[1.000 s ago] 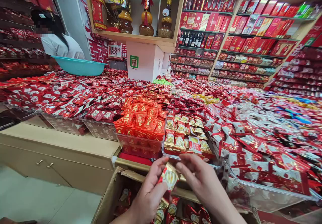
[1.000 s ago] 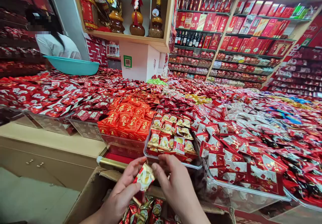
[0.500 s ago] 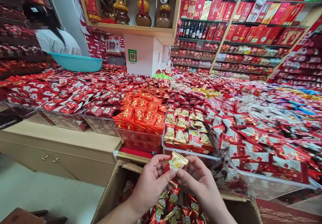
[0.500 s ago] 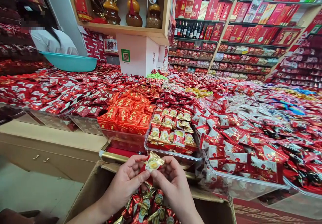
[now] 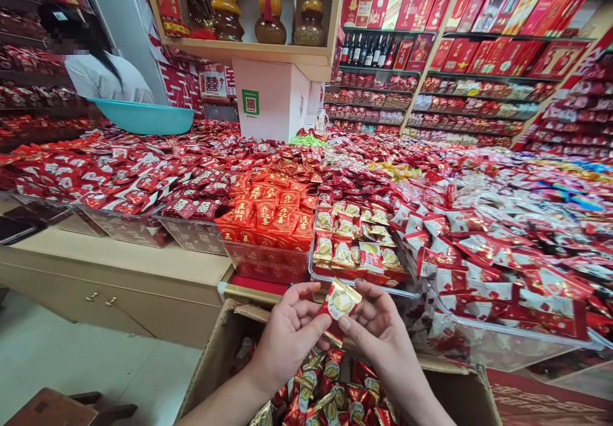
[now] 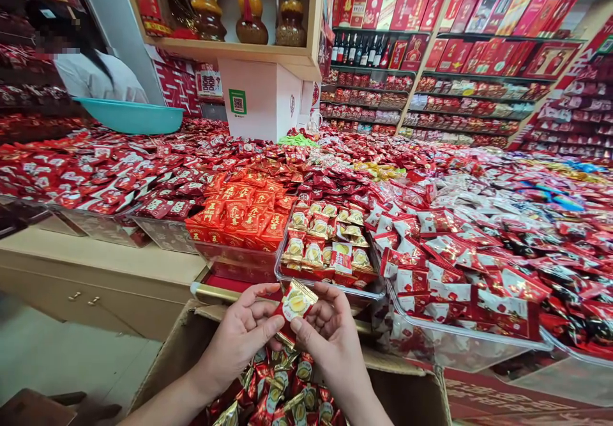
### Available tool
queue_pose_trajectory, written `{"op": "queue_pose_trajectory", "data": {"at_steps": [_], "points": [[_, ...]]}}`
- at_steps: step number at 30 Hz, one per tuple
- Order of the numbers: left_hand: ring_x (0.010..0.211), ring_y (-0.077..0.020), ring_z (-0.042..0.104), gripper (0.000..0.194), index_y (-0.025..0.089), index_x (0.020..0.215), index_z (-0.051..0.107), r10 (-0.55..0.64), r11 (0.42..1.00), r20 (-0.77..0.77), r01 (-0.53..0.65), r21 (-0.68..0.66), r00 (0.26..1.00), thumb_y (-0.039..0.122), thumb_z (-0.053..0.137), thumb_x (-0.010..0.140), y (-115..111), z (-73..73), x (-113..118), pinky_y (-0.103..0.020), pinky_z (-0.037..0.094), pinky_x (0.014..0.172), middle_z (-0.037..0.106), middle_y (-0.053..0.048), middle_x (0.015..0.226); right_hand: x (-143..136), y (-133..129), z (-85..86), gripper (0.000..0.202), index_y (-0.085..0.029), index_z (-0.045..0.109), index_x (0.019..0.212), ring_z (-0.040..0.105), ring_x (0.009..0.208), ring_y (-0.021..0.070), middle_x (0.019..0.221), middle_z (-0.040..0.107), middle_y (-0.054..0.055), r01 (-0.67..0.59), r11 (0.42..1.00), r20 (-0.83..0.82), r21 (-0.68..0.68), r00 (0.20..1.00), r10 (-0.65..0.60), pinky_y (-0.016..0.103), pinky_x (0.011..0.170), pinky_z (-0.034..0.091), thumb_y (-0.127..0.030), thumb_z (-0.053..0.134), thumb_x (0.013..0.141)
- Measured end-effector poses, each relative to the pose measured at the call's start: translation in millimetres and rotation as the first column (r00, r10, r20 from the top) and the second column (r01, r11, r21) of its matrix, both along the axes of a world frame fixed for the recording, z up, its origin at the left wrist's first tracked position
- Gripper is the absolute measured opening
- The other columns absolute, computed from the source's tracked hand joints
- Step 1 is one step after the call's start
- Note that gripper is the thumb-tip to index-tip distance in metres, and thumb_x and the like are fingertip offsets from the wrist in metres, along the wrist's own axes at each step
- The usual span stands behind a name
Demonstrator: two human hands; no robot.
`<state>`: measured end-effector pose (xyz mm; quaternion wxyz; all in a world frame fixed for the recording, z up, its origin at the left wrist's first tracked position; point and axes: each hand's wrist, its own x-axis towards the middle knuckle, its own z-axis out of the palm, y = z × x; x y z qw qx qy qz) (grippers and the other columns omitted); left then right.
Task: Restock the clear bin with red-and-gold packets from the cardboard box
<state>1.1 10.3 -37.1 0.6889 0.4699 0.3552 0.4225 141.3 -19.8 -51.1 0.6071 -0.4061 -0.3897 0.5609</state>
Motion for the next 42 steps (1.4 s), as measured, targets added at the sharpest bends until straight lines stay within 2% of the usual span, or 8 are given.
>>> {"op": "queue_pose_trajectory", "data": {"at_steps": [8,12,17,21,24,26,28,42], "points": [[0.063,-0.0101,0.056,0.035,0.017,0.102,0.043,0.062,0.991,-0.095,-0.05,0.122,0.994,0.02,0.06,0.072,-2.4,-2.6,0.0,-0.019,0.044,0.055,0.06,0.0,0.074,-0.1,-0.7,-0.8,0.044,-0.025,0.042,0.105,0.059,0.082,0.0155,0.091,0.061,0.003,0.006,1.0,0.039,0.025,0.999,-0.007,0.029,0.07,0.049,-0.027,0.067,0.068],[0.069,-0.0107,0.055,0.038,0.019,0.107,0.044,0.045,0.981,-0.133,-0.018,0.194,0.99,0.017,0.058,0.072,-3.4,-0.9,-1.0,-0.021,0.044,0.063,0.057,0.001,0.076,6.5,-4.3,-0.5,0.04,-0.026,0.052,0.108,0.056,0.087,0.0167,0.094,0.061,0.003,0.081,0.993,0.287,0.091,0.952,-0.104,0.028,0.075,0.047,-0.03,0.064,0.07],[0.069,-0.011,0.054,0.037,0.02,0.108,0.044,0.145,0.964,-0.102,-0.118,0.239,0.984,0.02,0.058,0.073,0.2,-3.8,-4.7,-0.022,0.044,0.066,0.058,0.002,0.075,14.2,-7.3,3.0,0.015,-0.019,0.059,0.083,0.057,0.069,0.0139,0.077,0.062,0.002,-0.131,0.991,0.502,0.016,0.859,0.105,0.024,0.062,0.046,-0.032,0.059,0.074],[0.069,-0.0102,0.053,0.028,0.021,0.104,0.047,0.193,0.946,-0.083,-0.162,0.28,0.978,0.022,0.054,0.078,2.2,-7.0,-6.3,-0.022,0.044,0.066,0.057,0.001,0.079,31.1,9.8,25.2,0.026,-0.017,0.055,0.078,0.058,0.061,0.0154,0.07,0.064,0.004,0.126,0.992,0.516,0.033,0.847,-0.124,0.026,0.056,0.046,-0.041,0.061,0.07],[0.067,-0.0097,0.052,0.026,0.021,0.104,0.047,0.158,0.945,-0.115,-0.116,0.305,0.981,0.021,0.051,0.079,0.7,-8.2,-6.0,-0.022,0.044,0.065,0.055,0.001,0.079,47.8,37.1,48.9,0.026,-0.017,0.055,0.069,0.057,0.058,0.017,0.064,0.064,0.005,0.415,0.894,0.756,0.17,0.527,-0.389,0.028,0.055,0.042,-0.043,0.06,0.068],[0.067,-0.0102,0.053,0.026,0.021,0.105,0.046,0.139,0.943,-0.144,-0.086,0.321,0.98,0.021,0.05,0.079,-0.8,-8.8,-6.0,-0.022,0.045,0.065,0.054,0.001,0.08,55.0,56.6,59.4,0.024,-0.018,0.055,0.063,0.057,0.06,0.0182,0.063,0.063,0.005,0.473,0.847,0.886,0.243,0.246,-0.392,0.029,0.057,0.04,-0.04,0.058,0.069],[0.067,-0.0107,0.053,0.025,0.02,0.105,0.046,0.128,0.941,-0.175,-0.064,0.331,0.976,0.021,0.049,0.08,-2.0,-9.5,-6.8,-0.023,0.046,0.065,0.054,0.0,0.081,57.8,73.2,61.9,0.022,-0.018,0.054,0.06,0.057,0.062,0.0187,0.064,0.064,0.005,0.462,0.855,0.951,0.237,0.069,-0.301,0.028,0.059,0.039,-0.038,0.054,0.071],[0.068,-0.0119,0.055,0.02,0.019,0.1,0.053,0.146,0.854,-0.376,0.075,0.515,0.915,0.018,0.047,0.081,-4.2,-14.8,-9.2,-0.021,0.046,0.063,0.06,-0.003,0.081,53.8,97.0,41.5,0.027,-0.014,0.064,0.065,0.062,0.075,0.0257,0.077,0.067,0.015,0.284,0.946,0.95,0.157,-0.305,-0.067,0.03,0.061,0.037,-0.027,0.044,0.077]]}}
